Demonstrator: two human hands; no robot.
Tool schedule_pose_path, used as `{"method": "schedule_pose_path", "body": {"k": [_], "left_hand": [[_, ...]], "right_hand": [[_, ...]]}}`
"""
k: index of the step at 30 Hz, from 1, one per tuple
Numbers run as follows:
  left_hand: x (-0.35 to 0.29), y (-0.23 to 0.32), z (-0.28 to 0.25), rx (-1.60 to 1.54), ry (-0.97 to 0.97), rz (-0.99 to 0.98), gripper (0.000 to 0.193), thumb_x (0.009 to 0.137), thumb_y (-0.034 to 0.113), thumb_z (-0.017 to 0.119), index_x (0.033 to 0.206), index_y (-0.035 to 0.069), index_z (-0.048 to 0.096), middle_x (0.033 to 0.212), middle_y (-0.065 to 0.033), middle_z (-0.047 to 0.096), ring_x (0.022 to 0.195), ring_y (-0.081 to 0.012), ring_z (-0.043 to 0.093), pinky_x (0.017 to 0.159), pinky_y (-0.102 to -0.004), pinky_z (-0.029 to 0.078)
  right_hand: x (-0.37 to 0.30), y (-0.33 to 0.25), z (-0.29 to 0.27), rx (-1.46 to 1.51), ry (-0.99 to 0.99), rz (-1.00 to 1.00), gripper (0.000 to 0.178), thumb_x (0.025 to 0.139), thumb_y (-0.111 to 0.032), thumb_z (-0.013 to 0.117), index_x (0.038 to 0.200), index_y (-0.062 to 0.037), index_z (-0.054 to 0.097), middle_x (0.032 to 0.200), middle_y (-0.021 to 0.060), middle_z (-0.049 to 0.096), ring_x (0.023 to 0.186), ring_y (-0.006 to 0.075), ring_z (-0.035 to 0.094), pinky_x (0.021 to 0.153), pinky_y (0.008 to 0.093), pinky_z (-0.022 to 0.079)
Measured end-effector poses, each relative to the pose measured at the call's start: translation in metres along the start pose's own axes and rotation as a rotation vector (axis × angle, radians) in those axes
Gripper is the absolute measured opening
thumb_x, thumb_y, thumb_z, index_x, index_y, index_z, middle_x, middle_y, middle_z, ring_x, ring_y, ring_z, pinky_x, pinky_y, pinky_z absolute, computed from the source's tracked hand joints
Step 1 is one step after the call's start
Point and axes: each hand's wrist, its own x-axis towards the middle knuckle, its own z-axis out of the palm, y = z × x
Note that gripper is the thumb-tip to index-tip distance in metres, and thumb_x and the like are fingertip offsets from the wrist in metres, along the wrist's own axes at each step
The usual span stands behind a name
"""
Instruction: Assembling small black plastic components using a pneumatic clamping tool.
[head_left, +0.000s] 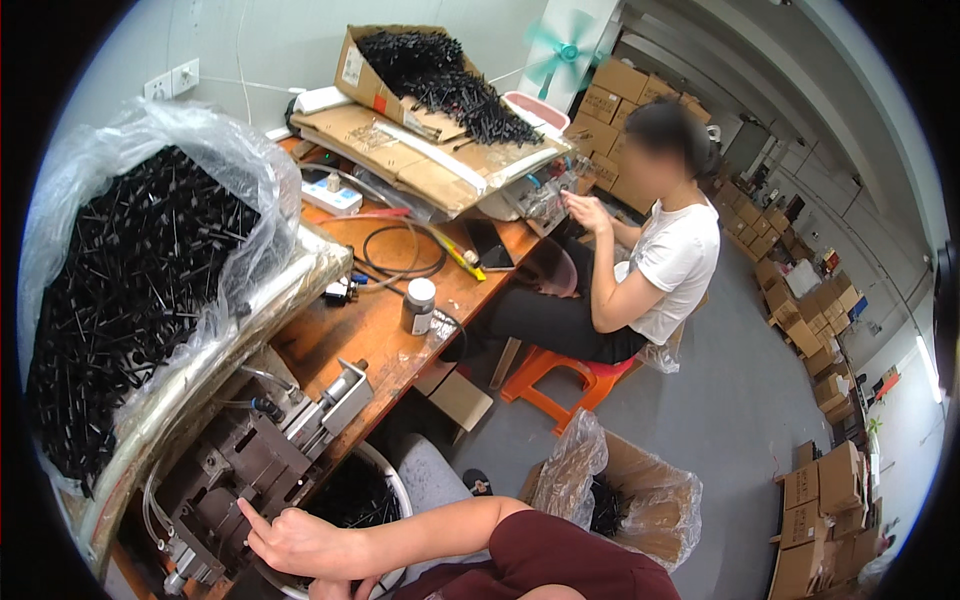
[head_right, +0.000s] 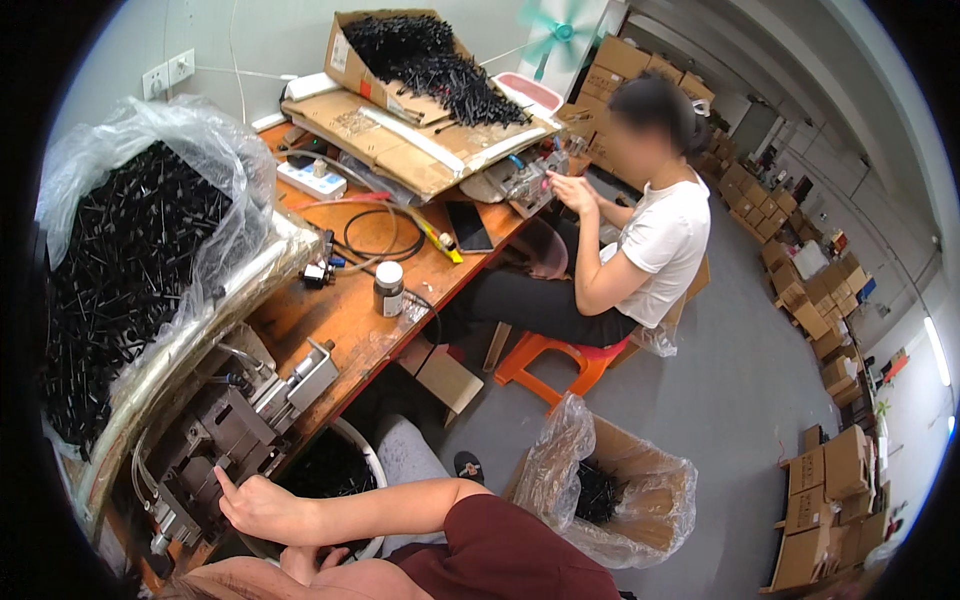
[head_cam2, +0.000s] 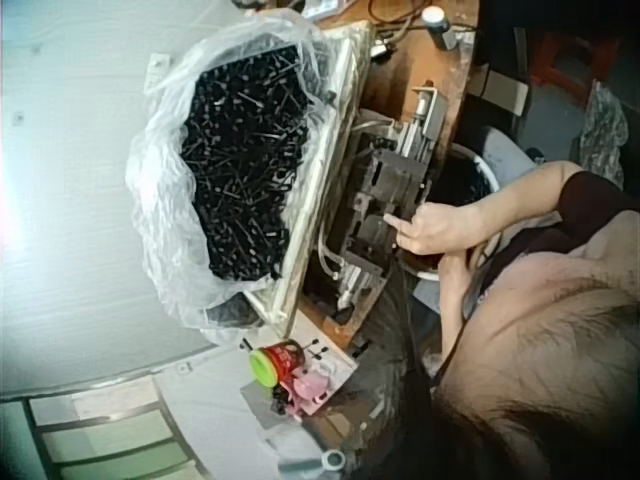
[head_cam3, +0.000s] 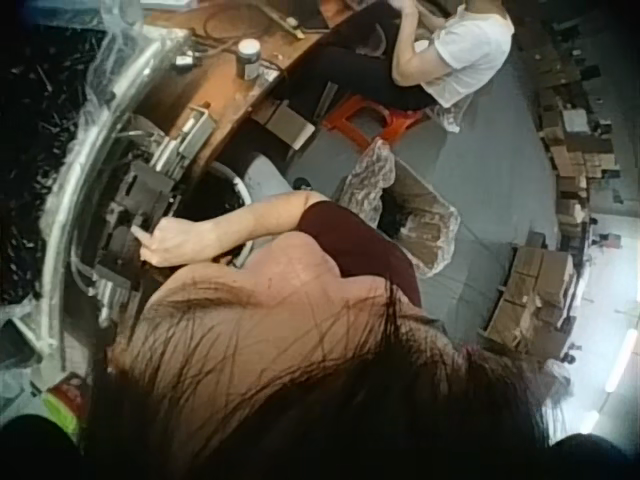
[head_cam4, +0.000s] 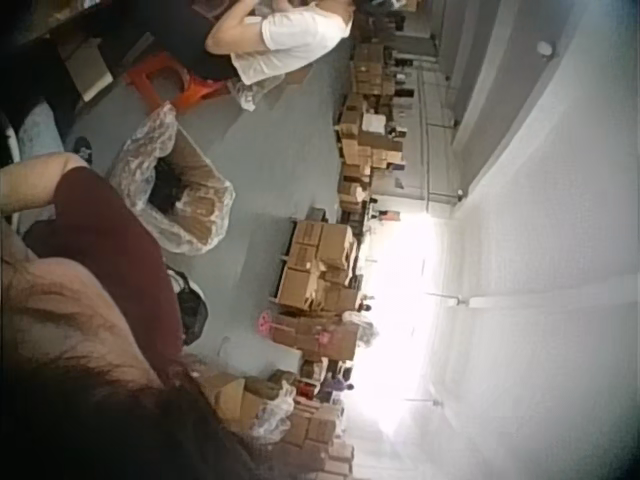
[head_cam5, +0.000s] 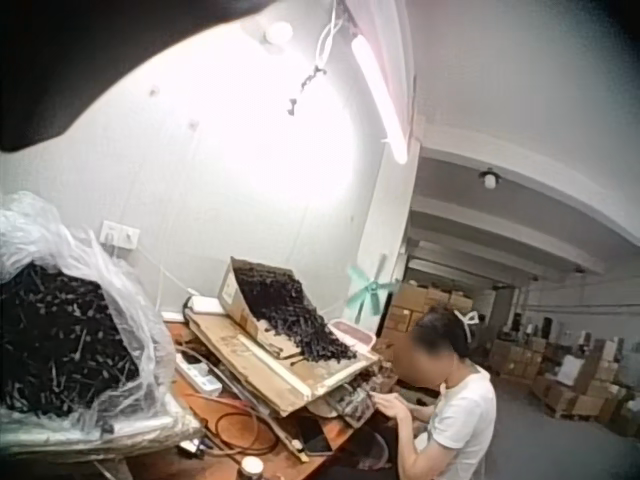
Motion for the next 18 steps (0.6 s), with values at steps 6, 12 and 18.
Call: {"method": "schedule_pose_path", "body": {"k": [6,12,18], "left_hand": [[-0.002,-0.031,0.016,-0.404,-0.003,0.005,0.030,0.087,0.023,0.072,0.102,-0.002,0.064,0.094,-0.0244,0.067,0.087,-0.0441,0.064,0.075,-0.0500,0.050],[-0.004,0.006,0.012,-0.063,0.091,0.029,0.033,0.089,0.023,0.069,0.108,-0.002,0.062,0.096,-0.0268,0.066,0.088,-0.0468,0.062,0.078,-0.0517,0.049],[-0.001,-0.024,0.032,-0.097,0.211,0.038,0.038,0.065,0.029,0.089,0.088,0.006,0.069,0.064,-0.0084,0.067,0.058,-0.0237,0.068,0.058,-0.0359,0.053]], "right_hand": [[0.002,0.002,0.005,0.020,0.018,0.001,0.022,0.075,-0.014,0.058,0.078,0.0079,0.055,0.116,0.0468,0.054,0.052,0.0258,0.063,0.046,0.0333,0.049],[-0.001,0.003,-0.004,-0.023,-0.013,-0.002,0.021,0.075,-0.014,0.058,0.077,0.0070,0.056,0.115,0.0465,0.055,0.052,0.0259,0.064,0.046,0.0339,0.049],[0.000,0.000,0.001,0.004,0.057,0.027,0.018,0.075,-0.012,0.058,0.078,0.0058,0.057,0.114,0.0456,0.056,0.054,0.0269,0.065,0.047,0.0341,0.051]]}}
